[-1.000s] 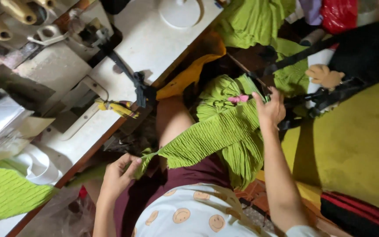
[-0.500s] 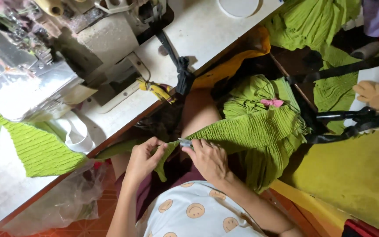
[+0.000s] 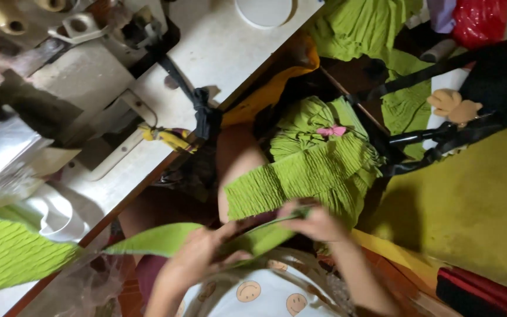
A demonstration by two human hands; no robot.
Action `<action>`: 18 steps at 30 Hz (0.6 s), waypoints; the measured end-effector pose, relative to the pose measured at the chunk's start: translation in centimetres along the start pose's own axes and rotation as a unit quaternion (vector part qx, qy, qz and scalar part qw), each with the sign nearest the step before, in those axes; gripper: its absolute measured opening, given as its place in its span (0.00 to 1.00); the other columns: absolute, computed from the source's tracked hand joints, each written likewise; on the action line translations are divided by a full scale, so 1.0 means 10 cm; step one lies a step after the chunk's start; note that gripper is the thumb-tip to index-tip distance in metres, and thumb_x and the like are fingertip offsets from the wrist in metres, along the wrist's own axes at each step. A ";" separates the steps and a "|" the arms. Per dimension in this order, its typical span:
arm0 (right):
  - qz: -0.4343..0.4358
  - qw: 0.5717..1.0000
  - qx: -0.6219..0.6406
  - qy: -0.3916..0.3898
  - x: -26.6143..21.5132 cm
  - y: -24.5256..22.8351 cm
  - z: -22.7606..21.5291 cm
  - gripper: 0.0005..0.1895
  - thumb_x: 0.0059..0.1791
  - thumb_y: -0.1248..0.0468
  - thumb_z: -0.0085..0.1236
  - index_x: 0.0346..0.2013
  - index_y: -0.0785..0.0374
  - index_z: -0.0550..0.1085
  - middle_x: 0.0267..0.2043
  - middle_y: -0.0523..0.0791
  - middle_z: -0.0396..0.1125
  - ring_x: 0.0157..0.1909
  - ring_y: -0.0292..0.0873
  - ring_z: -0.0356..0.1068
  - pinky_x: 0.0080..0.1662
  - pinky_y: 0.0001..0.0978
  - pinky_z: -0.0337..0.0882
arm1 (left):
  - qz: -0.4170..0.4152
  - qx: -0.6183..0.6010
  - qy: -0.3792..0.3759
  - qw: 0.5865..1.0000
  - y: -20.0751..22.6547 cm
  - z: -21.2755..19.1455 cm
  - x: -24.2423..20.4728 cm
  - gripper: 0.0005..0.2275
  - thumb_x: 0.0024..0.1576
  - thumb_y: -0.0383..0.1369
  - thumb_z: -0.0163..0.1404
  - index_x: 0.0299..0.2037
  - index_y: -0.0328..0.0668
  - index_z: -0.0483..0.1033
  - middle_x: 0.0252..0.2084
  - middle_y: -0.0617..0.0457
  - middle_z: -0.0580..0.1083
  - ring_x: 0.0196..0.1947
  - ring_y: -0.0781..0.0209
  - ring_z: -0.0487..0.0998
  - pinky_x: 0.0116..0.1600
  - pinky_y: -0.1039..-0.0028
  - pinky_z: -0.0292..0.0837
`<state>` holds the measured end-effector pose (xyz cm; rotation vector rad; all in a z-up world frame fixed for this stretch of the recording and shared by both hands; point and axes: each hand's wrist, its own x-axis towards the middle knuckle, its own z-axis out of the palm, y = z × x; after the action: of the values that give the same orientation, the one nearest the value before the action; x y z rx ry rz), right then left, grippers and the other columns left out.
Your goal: Trimming excess material and folding green textured fabric at a sewing workstation.
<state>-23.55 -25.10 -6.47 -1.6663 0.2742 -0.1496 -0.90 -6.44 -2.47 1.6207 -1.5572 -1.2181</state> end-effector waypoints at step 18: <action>0.448 0.742 -0.326 0.376 -0.19 0.93 -2.11 0.46 0.41 0.40 0.59 0.63 0.67 0.62 0.63 0.55 0.59 0.61 0.56 0.61 0.56 0.43 0.64 | -0.337 -0.157 -0.023 0.928 -1.27 -0.14 0.10 0.22 0.58 0.48 0.37 0.57 0.49 0.72 0.56 0.54 0.76 0.53 0.59 0.78 0.61 0.73 0.71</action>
<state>-31.68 -45.76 -13.08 -1.8767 1.8959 0.0269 5.95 -5.76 -13.35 1.9732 -0.7616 -1.7538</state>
